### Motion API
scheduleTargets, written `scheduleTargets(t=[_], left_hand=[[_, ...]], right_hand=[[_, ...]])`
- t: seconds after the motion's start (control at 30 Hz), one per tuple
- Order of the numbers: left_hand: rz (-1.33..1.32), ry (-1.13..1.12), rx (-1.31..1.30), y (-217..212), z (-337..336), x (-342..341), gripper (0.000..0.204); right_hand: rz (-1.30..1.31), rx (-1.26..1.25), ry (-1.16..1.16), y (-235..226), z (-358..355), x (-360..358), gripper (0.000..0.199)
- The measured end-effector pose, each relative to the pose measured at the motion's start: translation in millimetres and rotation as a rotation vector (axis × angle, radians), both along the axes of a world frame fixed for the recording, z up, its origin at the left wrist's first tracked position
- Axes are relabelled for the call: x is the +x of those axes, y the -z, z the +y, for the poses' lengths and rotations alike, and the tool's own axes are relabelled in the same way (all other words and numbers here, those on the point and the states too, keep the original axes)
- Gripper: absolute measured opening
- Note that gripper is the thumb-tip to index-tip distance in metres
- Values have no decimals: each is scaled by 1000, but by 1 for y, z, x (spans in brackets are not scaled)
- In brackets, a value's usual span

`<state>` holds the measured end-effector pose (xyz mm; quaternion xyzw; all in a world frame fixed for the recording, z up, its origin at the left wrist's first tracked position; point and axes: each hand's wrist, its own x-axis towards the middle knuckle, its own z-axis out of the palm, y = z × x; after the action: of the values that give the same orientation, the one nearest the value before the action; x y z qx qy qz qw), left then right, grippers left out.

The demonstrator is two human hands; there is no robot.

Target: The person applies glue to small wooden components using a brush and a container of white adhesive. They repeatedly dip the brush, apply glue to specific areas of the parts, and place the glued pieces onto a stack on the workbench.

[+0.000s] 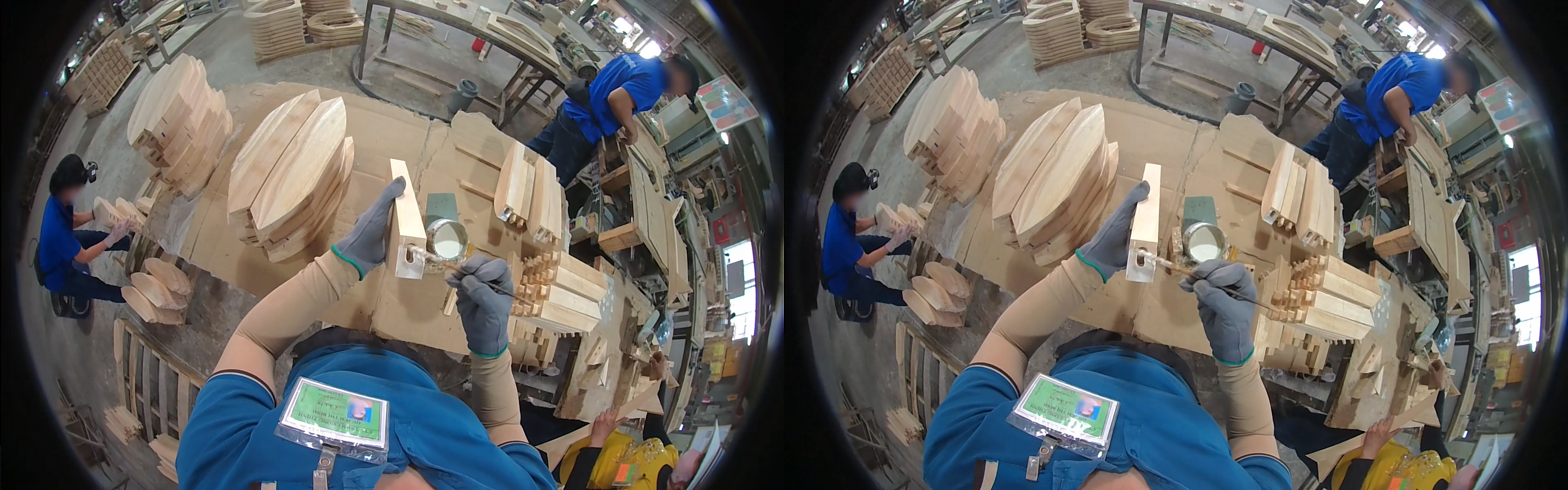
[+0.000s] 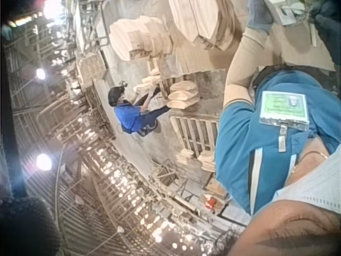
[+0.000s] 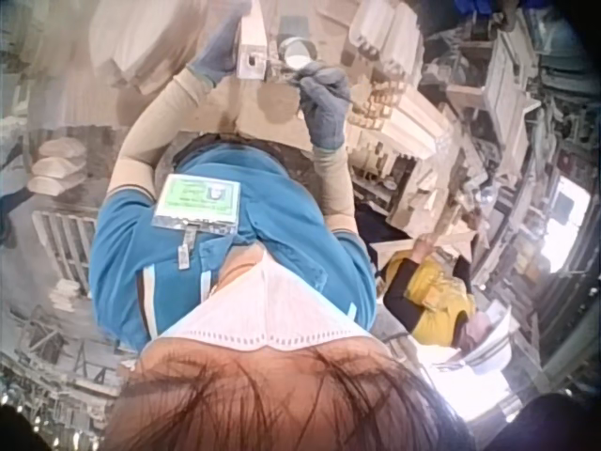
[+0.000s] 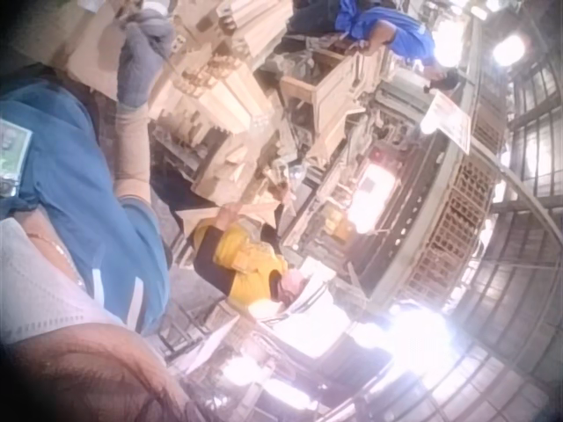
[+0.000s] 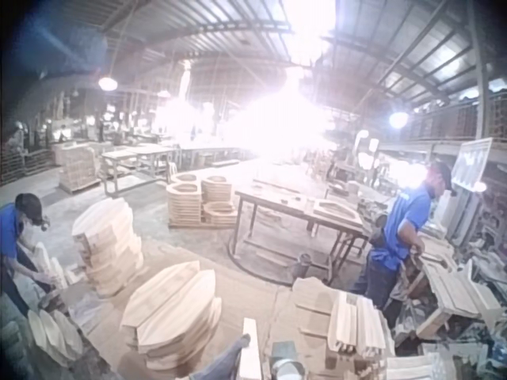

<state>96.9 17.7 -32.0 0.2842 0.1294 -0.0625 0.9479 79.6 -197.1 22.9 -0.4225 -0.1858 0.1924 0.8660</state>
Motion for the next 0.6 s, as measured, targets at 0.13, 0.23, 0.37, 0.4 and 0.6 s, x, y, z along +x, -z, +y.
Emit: scheduleTargets(t=[0.13, 0.23, 0.37, 0.4, 0.6], left_hand=[[-24, -12, -14, 1, -3, 1, 49], [-21, -34, 4, -4, -7, 1, 50], [8, 65, 108, -29, -9, -7, 43], [39, 36, 149, -39, -11, -9, 41], [-29, -78, 746, -76, -45, 14, 75]], right_hand=[[76, 56, 42, 0, 6, 4, 14], [-30, -36, -23, -2, -1, 6, 12], [-13, 134, 32, 17, -16, 25, 18], [42, 129, 10, 10, -17, 30, 22], [107, -319, 7, -31, -15, 79, 46]])
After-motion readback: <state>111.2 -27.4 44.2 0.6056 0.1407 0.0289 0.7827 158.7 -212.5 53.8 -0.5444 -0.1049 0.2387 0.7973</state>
